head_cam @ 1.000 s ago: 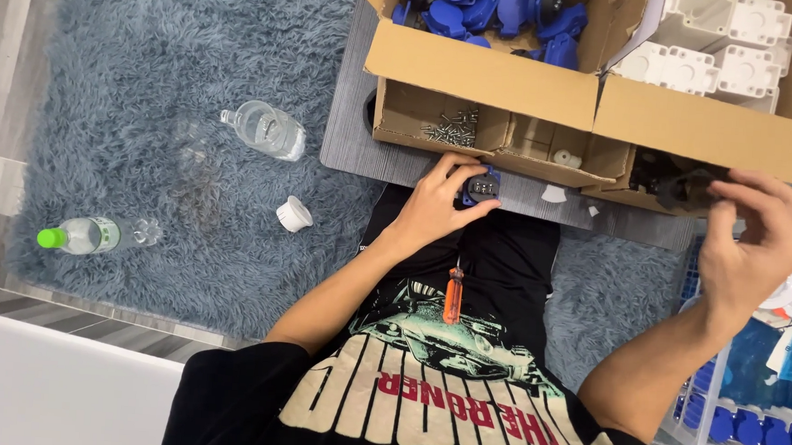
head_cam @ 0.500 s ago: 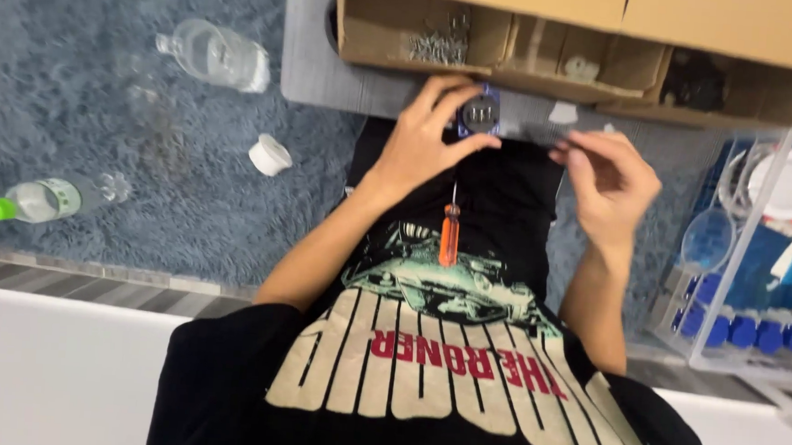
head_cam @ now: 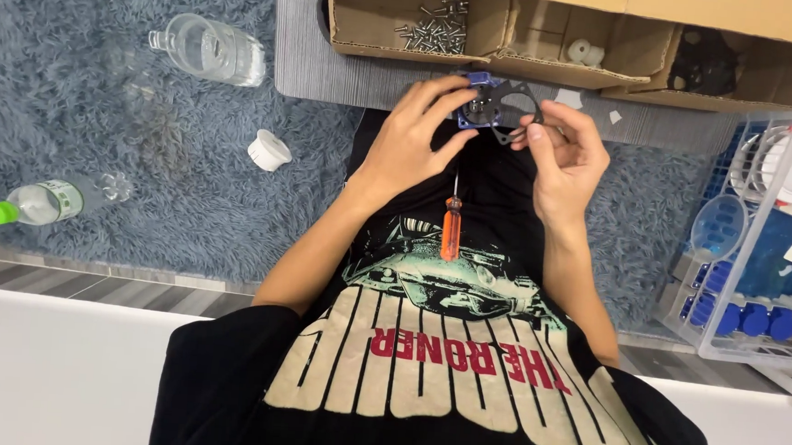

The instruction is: Assembling an electrical socket by fitting a blue component into a white housing and using a screwdriver to secure it.

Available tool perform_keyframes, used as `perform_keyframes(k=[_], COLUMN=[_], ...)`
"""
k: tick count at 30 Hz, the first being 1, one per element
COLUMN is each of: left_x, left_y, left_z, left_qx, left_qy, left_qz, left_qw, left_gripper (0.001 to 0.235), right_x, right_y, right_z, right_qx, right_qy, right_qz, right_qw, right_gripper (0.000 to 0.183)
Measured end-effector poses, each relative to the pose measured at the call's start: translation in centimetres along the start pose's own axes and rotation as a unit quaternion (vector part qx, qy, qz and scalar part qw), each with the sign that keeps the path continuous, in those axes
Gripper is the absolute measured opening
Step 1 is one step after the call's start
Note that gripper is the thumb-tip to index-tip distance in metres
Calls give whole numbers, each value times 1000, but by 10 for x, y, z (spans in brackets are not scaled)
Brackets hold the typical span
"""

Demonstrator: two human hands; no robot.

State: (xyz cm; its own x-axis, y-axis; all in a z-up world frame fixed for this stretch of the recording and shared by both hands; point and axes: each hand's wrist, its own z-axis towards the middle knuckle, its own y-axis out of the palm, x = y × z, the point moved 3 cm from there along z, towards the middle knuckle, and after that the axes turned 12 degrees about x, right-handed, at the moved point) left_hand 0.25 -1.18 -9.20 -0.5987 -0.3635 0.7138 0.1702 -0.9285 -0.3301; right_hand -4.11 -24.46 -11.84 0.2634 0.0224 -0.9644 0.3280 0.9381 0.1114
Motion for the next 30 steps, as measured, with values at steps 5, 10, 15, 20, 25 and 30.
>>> perform_keyframes(k=[5, 10, 15, 20, 25, 30], left_x=[0, 7, 17, 9, 9, 8], left_y=[0, -10, -11, -8, -4, -5], left_z=[3, 5, 13, 18, 22, 23], left_qx=[-35, 0, 55, 94, 114, 105], left_qy=[3, 25, 90, 106, 110, 124], left_qz=[-25, -45, -73, -86, -95, -104], left_qw=[999, 999, 992, 986, 983, 981], left_gripper=[41, 42, 16, 18, 16, 12], right_x=[7, 6, -1, -27, -28, -23], right_y=[3, 15, 23, 28, 30, 32], right_z=[-7, -13, -11, 4, 11, 11], right_qx=[2, -6, -23, -45, -37, -25], right_qy=[19, 34, 5, -121, -260, -298], right_qz=[14, 32, 35, -52, -127, -140], right_qw=[1000, 999, 999, 990, 956, 944], right_gripper=[27, 27, 26, 25, 9, 6])
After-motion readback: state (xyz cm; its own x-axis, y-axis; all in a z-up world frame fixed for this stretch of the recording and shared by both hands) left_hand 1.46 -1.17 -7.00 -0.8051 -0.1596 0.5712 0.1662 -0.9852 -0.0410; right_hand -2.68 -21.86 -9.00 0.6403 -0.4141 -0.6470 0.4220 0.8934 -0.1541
